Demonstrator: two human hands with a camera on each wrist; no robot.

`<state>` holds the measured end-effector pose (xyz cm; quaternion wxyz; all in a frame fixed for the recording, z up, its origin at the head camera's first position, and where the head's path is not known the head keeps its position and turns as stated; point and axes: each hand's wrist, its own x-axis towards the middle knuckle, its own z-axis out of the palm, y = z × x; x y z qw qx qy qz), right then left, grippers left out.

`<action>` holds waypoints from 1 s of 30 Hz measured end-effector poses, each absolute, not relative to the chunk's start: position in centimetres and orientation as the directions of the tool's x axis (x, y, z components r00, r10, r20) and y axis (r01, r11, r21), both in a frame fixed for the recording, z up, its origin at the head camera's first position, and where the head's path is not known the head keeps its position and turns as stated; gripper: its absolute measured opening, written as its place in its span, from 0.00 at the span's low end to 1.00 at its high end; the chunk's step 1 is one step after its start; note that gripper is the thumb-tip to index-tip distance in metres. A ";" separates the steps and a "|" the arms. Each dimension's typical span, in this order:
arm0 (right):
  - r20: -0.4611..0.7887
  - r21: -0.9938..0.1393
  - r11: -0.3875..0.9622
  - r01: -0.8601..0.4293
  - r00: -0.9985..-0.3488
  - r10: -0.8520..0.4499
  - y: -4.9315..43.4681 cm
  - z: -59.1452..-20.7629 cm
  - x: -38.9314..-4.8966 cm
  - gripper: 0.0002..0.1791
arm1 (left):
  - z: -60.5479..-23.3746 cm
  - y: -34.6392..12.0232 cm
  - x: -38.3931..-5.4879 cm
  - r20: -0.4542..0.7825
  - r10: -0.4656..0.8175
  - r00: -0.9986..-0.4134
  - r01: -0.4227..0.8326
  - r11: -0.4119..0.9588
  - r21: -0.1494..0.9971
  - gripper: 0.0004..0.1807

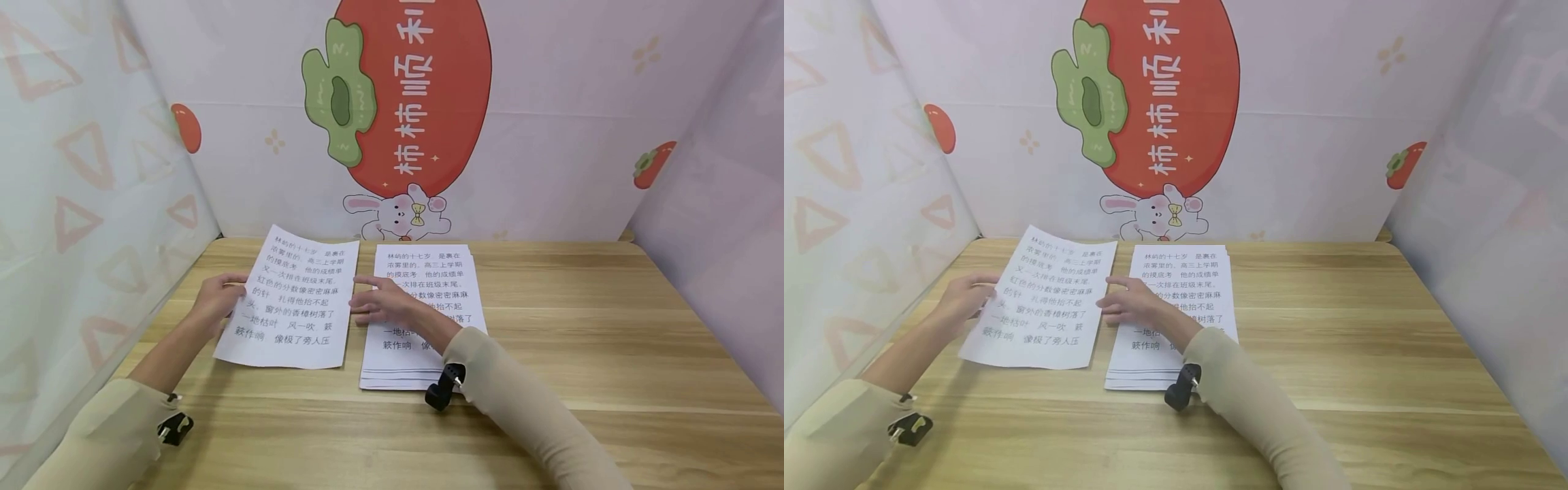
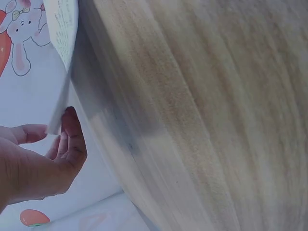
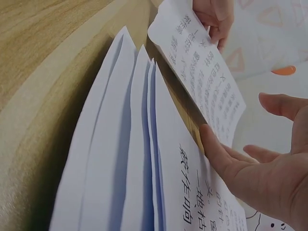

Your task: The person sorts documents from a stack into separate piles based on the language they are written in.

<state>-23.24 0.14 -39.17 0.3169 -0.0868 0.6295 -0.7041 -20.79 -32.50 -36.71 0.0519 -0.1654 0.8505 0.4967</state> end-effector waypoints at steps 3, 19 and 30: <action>-0.277 -0.945 0.013 0.328 -0.777 -0.566 0.2 -39.2 -23.3 0.44 | -36.7 -32.5 -20.8 -0.296 -0.232 -0.927 -0.371 0.431 0.823 0.30; -0.265 -0.960 0.085 0.267 -0.764 -0.588 0.8 -39.1 -23.2 0.44 | -37.2 -32.8 -20.4 -0.363 -0.213 -0.907 -0.421 0.432 0.798 0.33; -0.263 -0.960 0.082 0.267 -0.768 -0.584 0.8 -39.1 -23.2 0.44 | -37.3 -32.8 -20.7 -0.362 -0.224 -0.905 -0.425 0.440 0.791 0.33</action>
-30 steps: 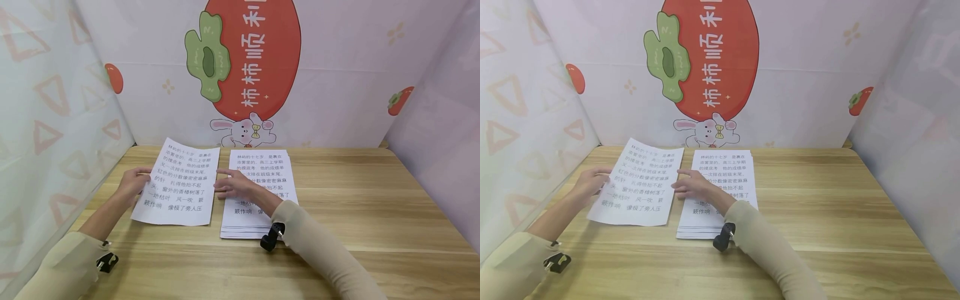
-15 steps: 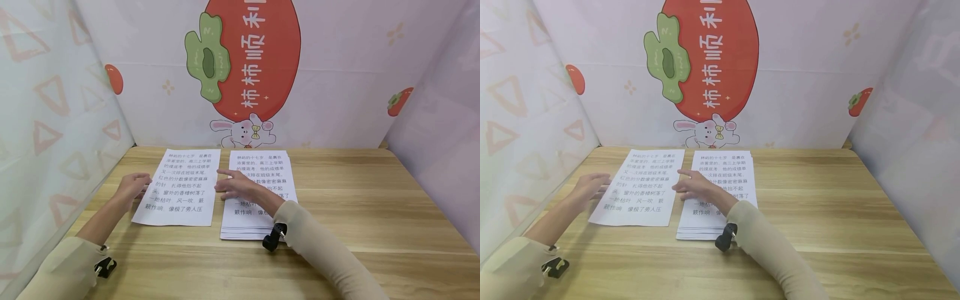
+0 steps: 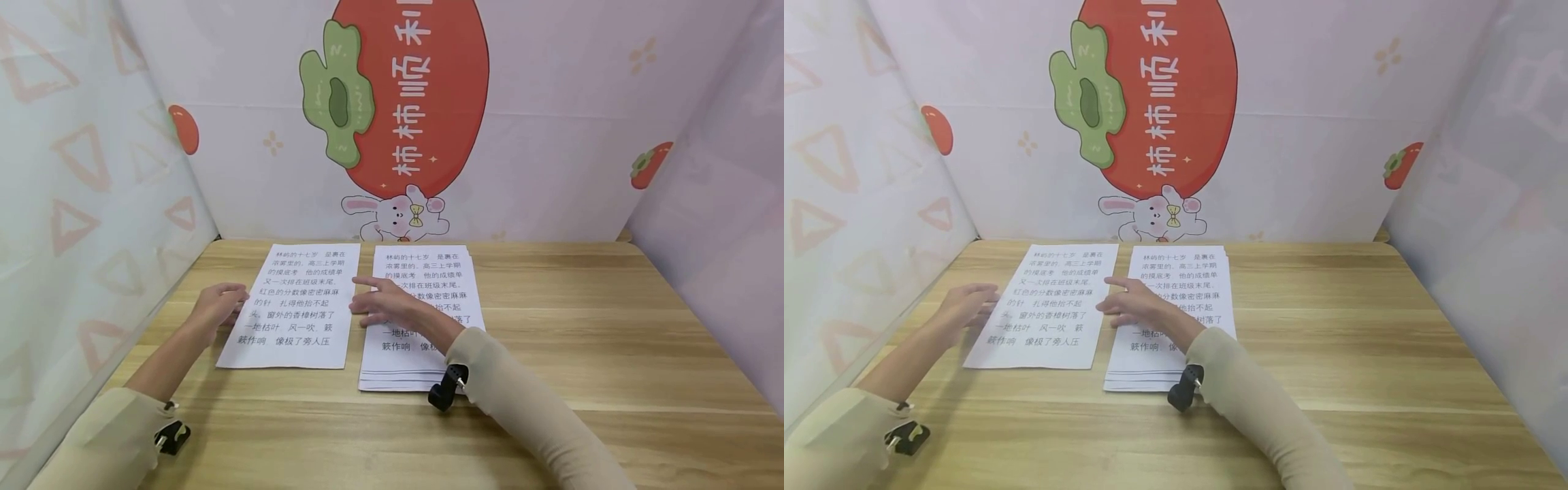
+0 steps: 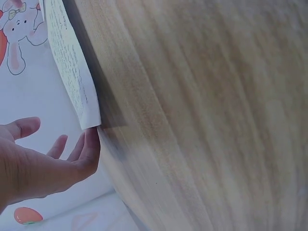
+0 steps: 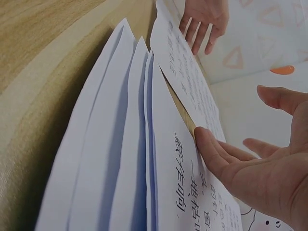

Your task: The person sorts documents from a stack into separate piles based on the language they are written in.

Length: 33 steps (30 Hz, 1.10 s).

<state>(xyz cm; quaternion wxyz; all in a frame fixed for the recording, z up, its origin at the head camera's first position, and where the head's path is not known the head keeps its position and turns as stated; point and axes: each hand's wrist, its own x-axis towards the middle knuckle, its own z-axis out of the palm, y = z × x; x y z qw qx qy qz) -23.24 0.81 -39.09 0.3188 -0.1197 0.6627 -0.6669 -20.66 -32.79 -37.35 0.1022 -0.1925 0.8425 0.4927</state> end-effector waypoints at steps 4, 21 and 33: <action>-0.260 -0.961 0.084 0.262 -0.767 -0.587 0.9 -39.0 -23.2 0.43 | -37.2 -32.7 -20.6 -0.331 -0.241 -0.912 -0.408 0.461 0.789 0.32; -0.205 -0.973 0.207 0.100 -0.785 -0.584 3.0 -38.0 -21.7 0.27 | -36.3 -28.3 -19.7 -0.186 -0.082 -0.979 -0.202 0.506 0.839 0.25; -0.150 -0.946 0.324 -0.010 -0.873 -0.464 6.9 -37.9 -21.0 0.21 | -36.3 -24.5 -19.7 -0.209 0.113 -0.971 -0.146 0.410 0.900 0.22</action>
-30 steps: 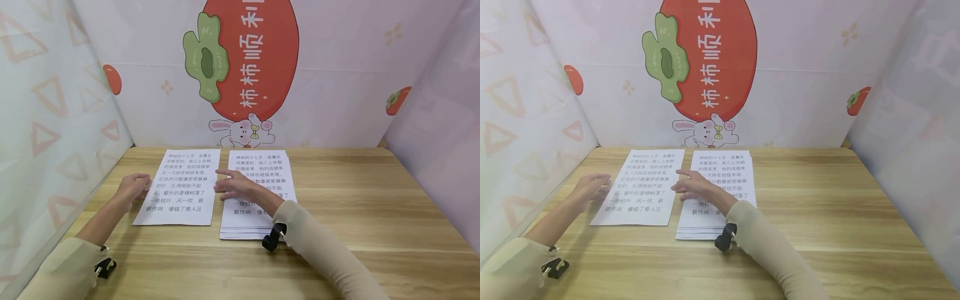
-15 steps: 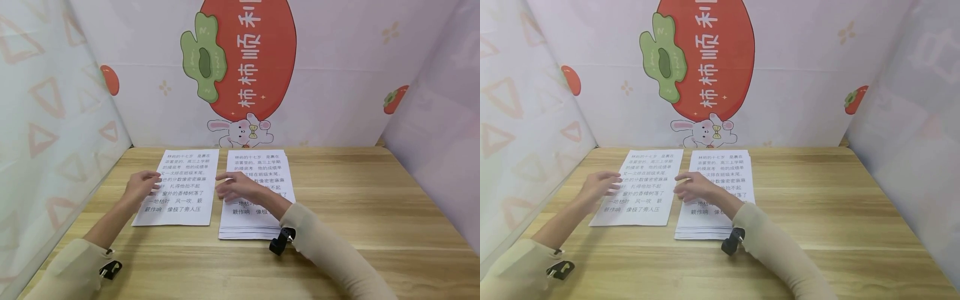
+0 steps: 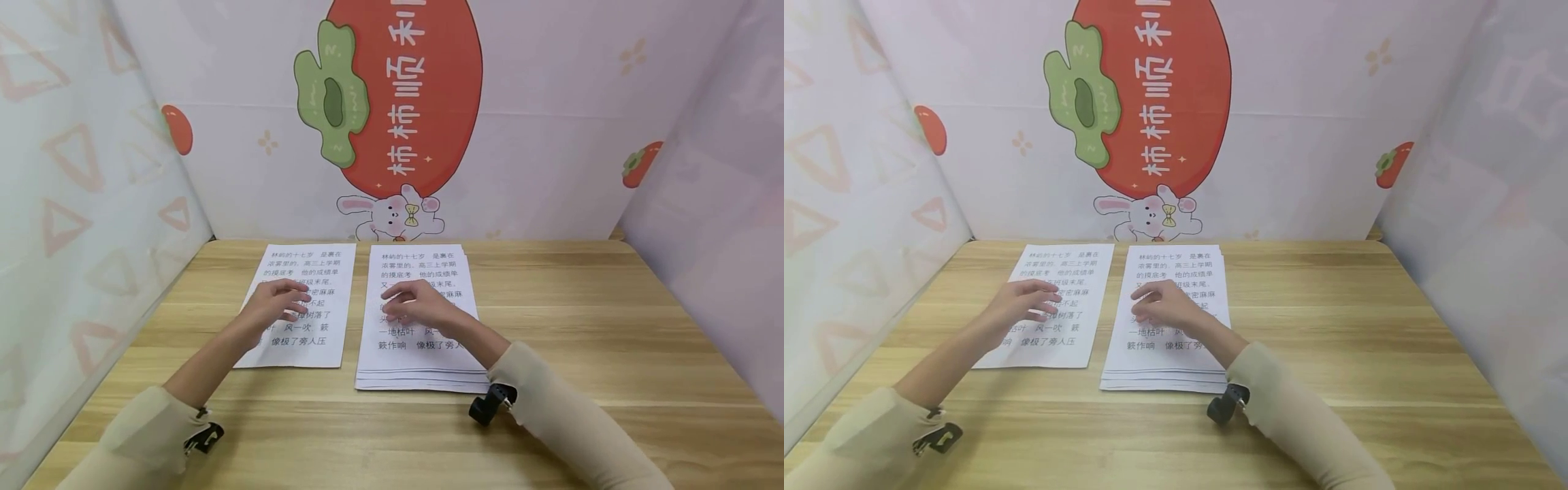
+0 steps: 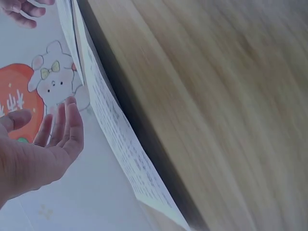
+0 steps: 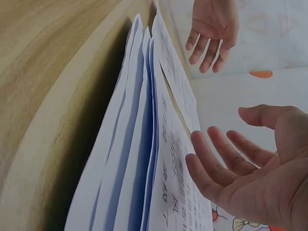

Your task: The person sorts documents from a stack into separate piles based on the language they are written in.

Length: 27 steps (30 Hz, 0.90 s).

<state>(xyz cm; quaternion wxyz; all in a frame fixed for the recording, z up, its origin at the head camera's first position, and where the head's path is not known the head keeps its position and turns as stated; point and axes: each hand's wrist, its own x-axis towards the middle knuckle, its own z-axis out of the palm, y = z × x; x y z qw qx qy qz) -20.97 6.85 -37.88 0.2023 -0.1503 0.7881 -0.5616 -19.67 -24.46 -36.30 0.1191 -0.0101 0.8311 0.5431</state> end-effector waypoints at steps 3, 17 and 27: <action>-0.142 -0.937 0.349 -0.010 -0.902 -0.408 8.1 -37.7 -20.8 0.20 | -36.5 -23.5 -19.8 -0.226 0.133 -0.965 -0.159 0.389 0.908 0.22; -0.128 -0.923 0.383 0.041 -0.971 -0.204 13.9 -37.8 -20.5 0.22 | -37.5 -20.0 -20.5 -0.242 0.172 -0.955 -0.176 0.328 0.928 0.20; -0.107 -0.886 0.461 0.040 -0.987 -0.121 16.9 -37.3 -20.6 0.25 | -37.9 -18.3 -20.9 -0.276 0.161 -0.948 -0.216 0.310 0.926 0.19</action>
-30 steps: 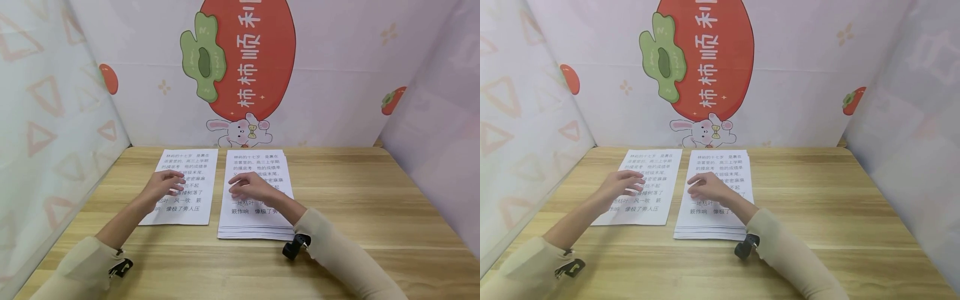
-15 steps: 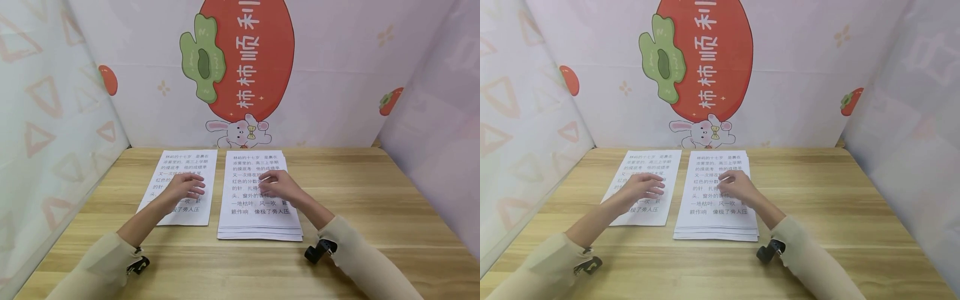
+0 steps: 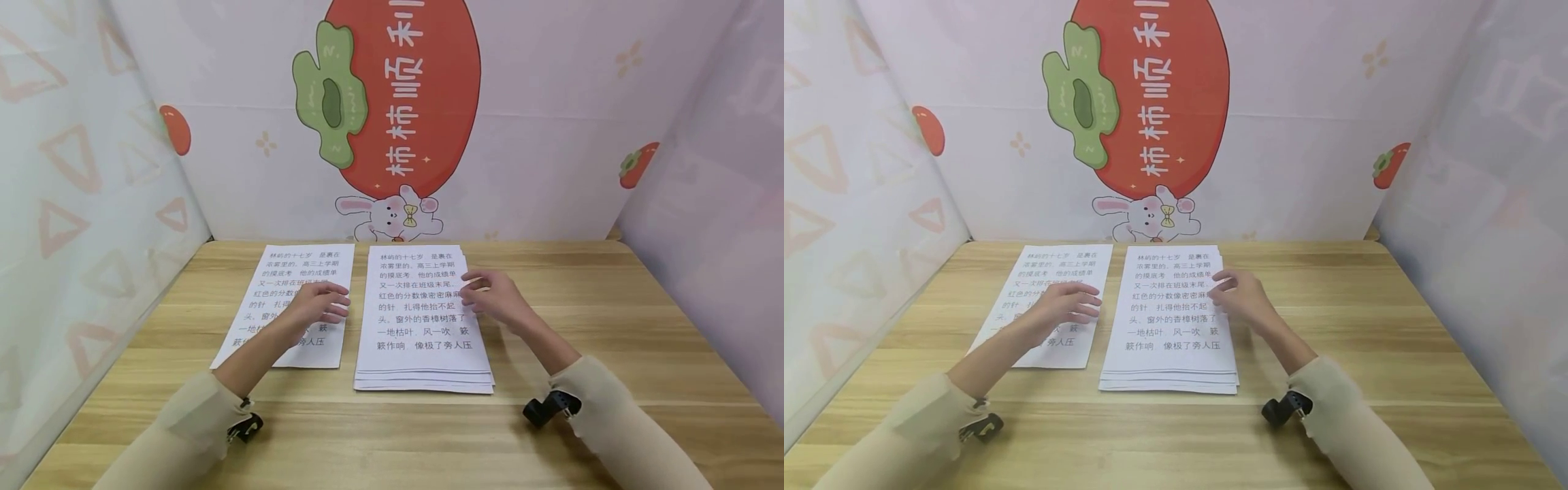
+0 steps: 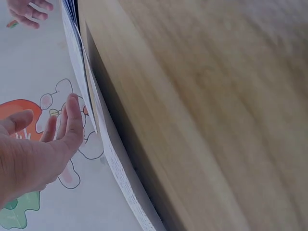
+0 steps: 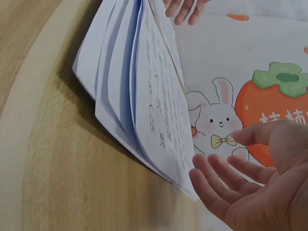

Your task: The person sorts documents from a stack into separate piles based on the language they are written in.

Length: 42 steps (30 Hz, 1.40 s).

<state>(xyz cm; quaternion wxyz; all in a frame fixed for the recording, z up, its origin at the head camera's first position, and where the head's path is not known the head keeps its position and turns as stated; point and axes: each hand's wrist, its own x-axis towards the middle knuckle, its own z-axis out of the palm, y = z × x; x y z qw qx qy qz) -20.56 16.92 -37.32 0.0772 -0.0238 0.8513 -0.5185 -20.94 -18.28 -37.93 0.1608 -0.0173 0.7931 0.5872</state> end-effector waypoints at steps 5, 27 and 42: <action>-0.111 -0.893 0.447 0.059 -0.990 -0.091 18.0 -37.4 -20.5 0.28 | -38.0 -17.6 -21.0 -0.299 0.159 -0.941 -0.240 0.309 0.920 0.20; -0.262 -0.911 0.345 0.224 -0.963 -0.068 19.8 -38.0 -20.7 0.28 | -38.5 -16.7 -21.0 -0.360 0.183 -0.915 -0.315 0.235 0.920 0.22; -0.272 -0.922 0.309 0.235 -0.959 -0.079 19.8 -38.0 -20.1 0.27 | -38.6 -16.5 -20.8 -0.373 0.217 -0.902 -0.331 0.205 0.921 0.22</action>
